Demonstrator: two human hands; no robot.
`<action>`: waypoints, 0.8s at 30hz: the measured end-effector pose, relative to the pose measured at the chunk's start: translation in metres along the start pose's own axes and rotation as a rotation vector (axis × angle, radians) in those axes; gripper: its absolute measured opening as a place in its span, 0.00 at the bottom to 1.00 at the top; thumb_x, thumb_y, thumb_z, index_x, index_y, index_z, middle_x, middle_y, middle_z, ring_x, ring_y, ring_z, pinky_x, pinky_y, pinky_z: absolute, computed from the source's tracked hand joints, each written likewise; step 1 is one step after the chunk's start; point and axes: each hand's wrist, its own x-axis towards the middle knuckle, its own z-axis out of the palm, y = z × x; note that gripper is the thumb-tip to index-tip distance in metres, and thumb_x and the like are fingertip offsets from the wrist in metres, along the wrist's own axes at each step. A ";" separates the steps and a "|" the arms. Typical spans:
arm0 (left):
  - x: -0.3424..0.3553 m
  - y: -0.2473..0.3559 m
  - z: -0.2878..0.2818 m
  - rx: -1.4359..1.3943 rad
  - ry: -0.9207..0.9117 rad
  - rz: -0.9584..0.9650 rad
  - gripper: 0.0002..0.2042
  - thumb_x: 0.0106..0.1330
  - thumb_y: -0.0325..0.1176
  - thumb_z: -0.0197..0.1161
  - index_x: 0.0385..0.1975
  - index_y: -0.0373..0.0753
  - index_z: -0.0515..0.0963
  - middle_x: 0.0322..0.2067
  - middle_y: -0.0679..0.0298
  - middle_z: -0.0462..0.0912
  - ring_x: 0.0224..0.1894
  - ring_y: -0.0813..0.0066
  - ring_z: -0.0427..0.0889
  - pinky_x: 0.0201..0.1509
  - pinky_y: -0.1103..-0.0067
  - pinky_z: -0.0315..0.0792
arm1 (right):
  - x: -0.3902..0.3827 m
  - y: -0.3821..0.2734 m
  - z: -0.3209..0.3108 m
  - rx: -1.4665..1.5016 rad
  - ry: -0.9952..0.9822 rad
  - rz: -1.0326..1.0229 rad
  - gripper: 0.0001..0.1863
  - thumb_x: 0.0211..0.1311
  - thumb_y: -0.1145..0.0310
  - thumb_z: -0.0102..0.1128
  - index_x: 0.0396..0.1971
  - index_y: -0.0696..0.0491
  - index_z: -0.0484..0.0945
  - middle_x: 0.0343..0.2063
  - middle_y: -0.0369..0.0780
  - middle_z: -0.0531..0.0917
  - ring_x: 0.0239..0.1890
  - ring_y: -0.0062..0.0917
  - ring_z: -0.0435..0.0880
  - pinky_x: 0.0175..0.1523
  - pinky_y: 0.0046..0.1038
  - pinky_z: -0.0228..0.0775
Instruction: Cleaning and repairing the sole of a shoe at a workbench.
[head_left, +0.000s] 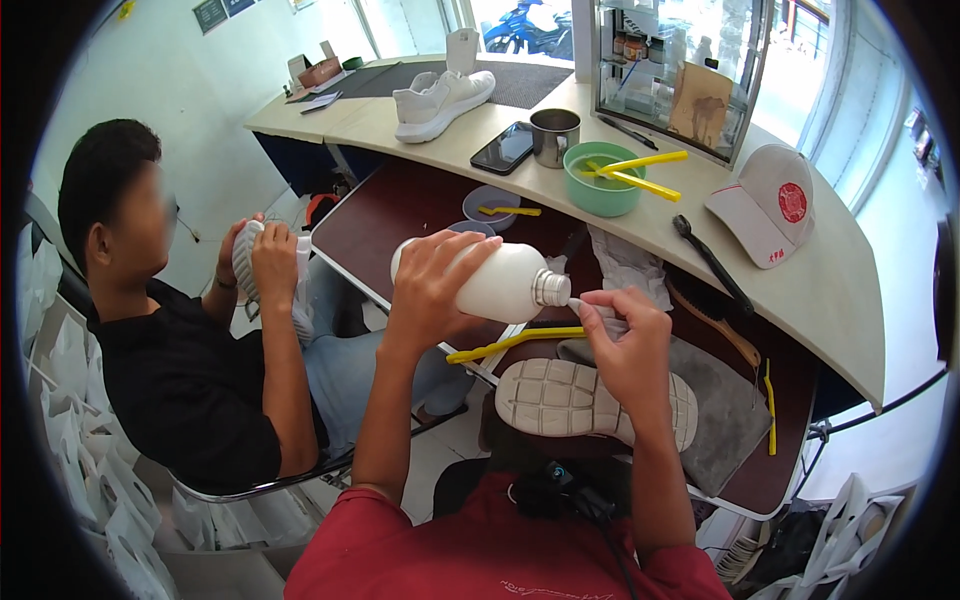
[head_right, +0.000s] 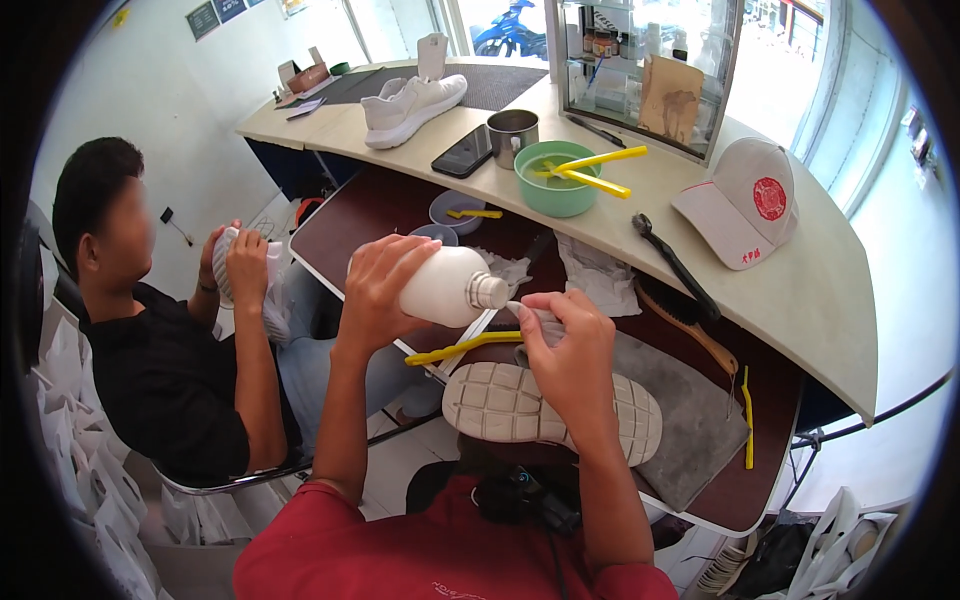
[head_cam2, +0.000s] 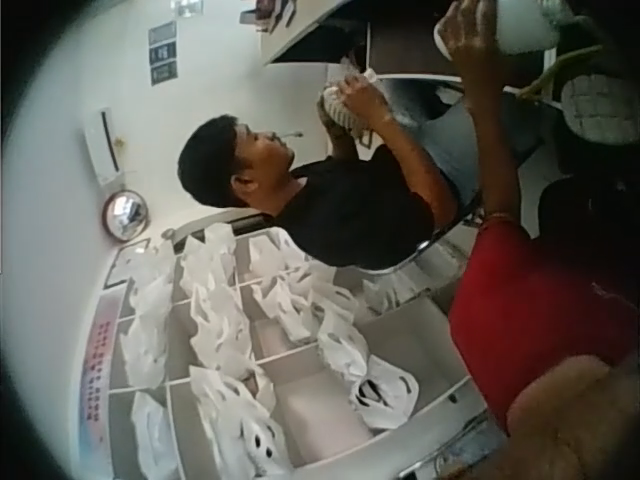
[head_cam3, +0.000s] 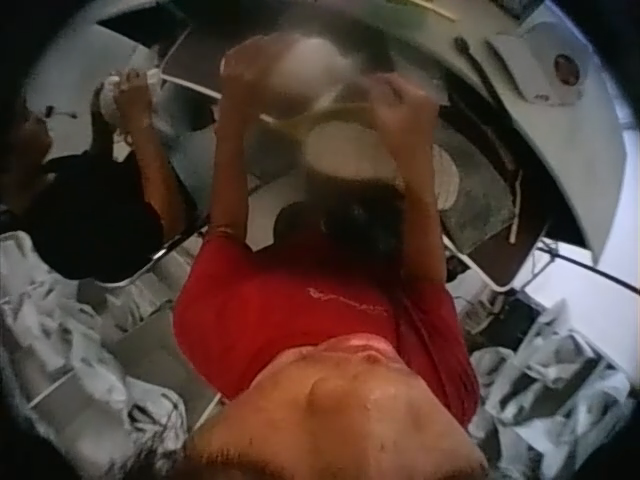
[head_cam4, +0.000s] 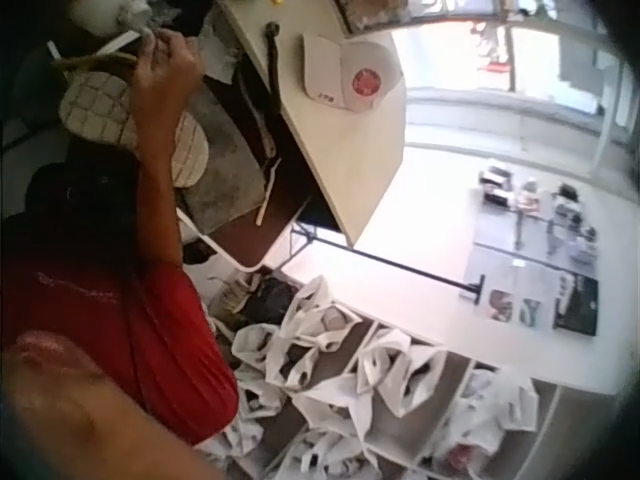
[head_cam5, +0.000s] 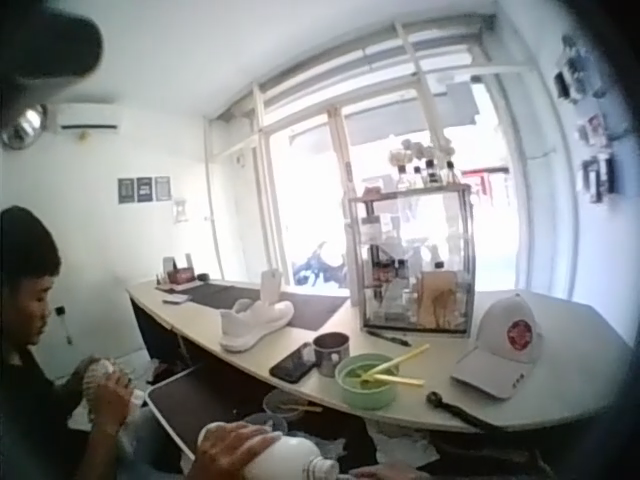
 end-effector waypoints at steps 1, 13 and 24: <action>-0.002 0.000 0.000 -0.001 -0.002 -0.007 0.43 0.32 0.35 0.82 0.59 0.47 0.78 0.55 0.62 0.81 0.58 0.54 0.78 0.67 0.59 0.67 | 0.000 -0.003 -0.003 -0.001 -0.006 0.003 0.07 0.60 0.71 0.67 0.34 0.59 0.86 0.26 0.47 0.81 0.29 0.39 0.81 0.36 0.35 0.70; -0.059 -0.019 -0.009 -0.724 0.285 -0.577 0.38 0.41 0.32 0.85 0.55 0.31 0.74 0.47 0.57 0.84 0.48 0.68 0.86 0.55 0.70 0.80 | -0.012 0.012 -0.036 0.037 0.067 0.075 0.08 0.60 0.71 0.68 0.35 0.59 0.86 0.25 0.42 0.80 0.26 0.25 0.77 0.33 0.27 0.66; -0.081 -0.036 0.049 -0.757 0.475 -0.812 0.35 0.45 0.32 0.85 0.54 0.33 0.73 0.47 0.58 0.83 0.48 0.68 0.84 0.57 0.71 0.77 | -0.039 0.043 -0.091 -0.040 0.167 0.204 0.06 0.62 0.73 0.69 0.35 0.61 0.84 0.26 0.32 0.77 0.26 0.14 0.69 0.32 0.20 0.58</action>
